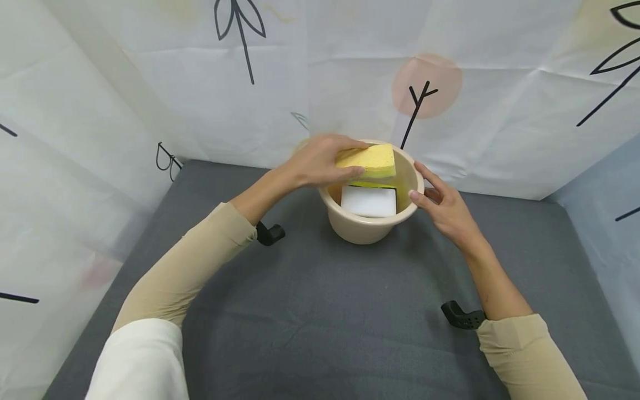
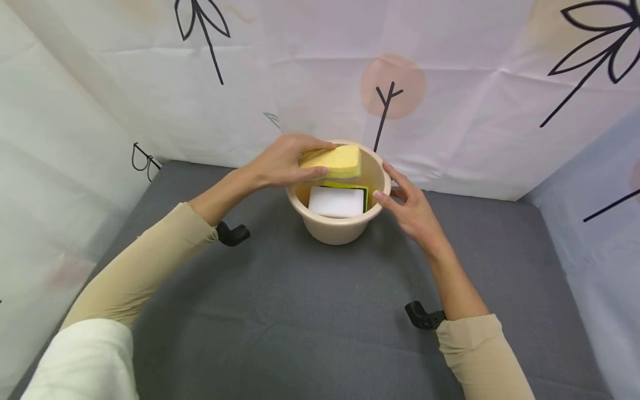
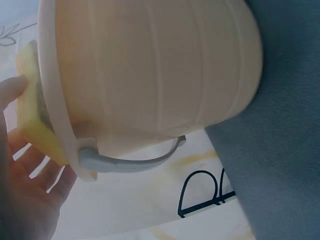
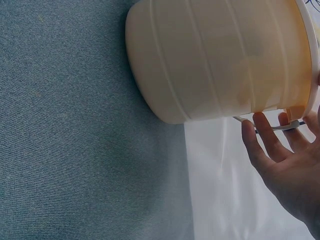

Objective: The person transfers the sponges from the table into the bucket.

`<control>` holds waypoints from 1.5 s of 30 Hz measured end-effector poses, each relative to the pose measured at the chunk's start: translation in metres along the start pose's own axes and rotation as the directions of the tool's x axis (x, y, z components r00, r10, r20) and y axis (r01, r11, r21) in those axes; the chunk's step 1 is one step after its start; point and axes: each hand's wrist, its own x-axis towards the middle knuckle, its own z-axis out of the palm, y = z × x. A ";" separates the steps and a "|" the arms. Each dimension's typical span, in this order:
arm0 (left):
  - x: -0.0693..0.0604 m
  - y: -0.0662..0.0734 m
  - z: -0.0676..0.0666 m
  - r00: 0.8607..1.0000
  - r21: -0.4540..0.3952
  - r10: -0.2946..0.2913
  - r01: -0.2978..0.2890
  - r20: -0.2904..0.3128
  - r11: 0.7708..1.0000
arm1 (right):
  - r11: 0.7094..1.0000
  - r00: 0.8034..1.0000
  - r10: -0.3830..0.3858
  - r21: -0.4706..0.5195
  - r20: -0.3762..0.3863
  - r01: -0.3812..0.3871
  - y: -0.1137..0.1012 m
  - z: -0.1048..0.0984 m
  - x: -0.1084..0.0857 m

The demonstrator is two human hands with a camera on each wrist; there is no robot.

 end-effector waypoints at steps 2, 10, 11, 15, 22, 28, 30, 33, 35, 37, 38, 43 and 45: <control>0.003 -0.001 0.001 1.000 -0.007 0.001 -0.001 0.012 1.000 | 1.000 1.000 -0.001 0.002 0.003 0.001 0.000 0.000 0.000; 0.012 -0.003 0.010 0.999 0.021 0.028 -0.029 0.037 0.999 | 1.000 1.000 0.009 0.012 0.012 -0.009 -0.001 0.001 0.001; 0.013 -0.004 0.011 0.999 0.031 0.034 -0.035 0.040 0.999 | 1.000 1.000 0.009 0.012 0.012 -0.009 -0.001 0.001 0.001; 0.015 -0.002 0.015 0.996 0.069 0.056 -0.061 0.063 0.996 | 1.000 1.000 0.017 0.013 0.007 -0.018 -0.001 -0.001 0.001; 0.015 0.000 0.023 0.997 0.079 0.058 -0.062 0.055 0.995 | 1.000 1.000 0.025 0.017 0.004 -0.025 0.000 -0.001 0.002; 0.011 -0.002 0.028 0.997 0.076 0.061 -0.064 0.036 0.995 | 1.000 1.000 0.017 0.020 0.002 -0.017 0.000 0.001 0.001; 0.010 -0.003 0.029 0.997 0.071 0.074 -0.074 0.009 0.995 | 1.000 1.000 0.009 0.017 -0.003 -0.009 0.000 0.002 0.001; 0.007 -0.003 0.029 0.996 0.061 0.086 -0.085 -0.024 0.995 | 1.000 1.000 0.001 0.017 -0.004 -0.001 -0.001 0.002 0.001; 0.004 -0.004 0.029 0.995 0.050 0.096 -0.094 -0.037 0.994 | 1.000 1.000 0.001 0.012 -0.002 -0.001 -0.001 0.003 0.001; 0.001 -0.004 0.029 0.994 0.047 0.103 -0.100 -0.046 0.994 | 1.000 1.000 0.000 0.004 -0.002 0.000 -0.001 0.003 0.000; 0.000 -0.005 0.028 0.993 0.047 0.105 -0.103 -0.048 0.994 | 1.000 1.000 -0.001 -0.003 -0.006 0.001 -0.001 0.003 0.000; -0.010 -0.008 0.025 0.995 0.058 0.077 -0.073 -0.058 0.996 | 0.995 0.998 -0.059 -0.084 -0.032 0.056 0.001 0.003 -0.002; -0.015 -0.010 0.023 0.996 0.058 0.061 -0.058 -0.064 0.997 | 0.987 0.995 -0.098 -0.130 -0.036 0.092 0.002 0.003 -0.003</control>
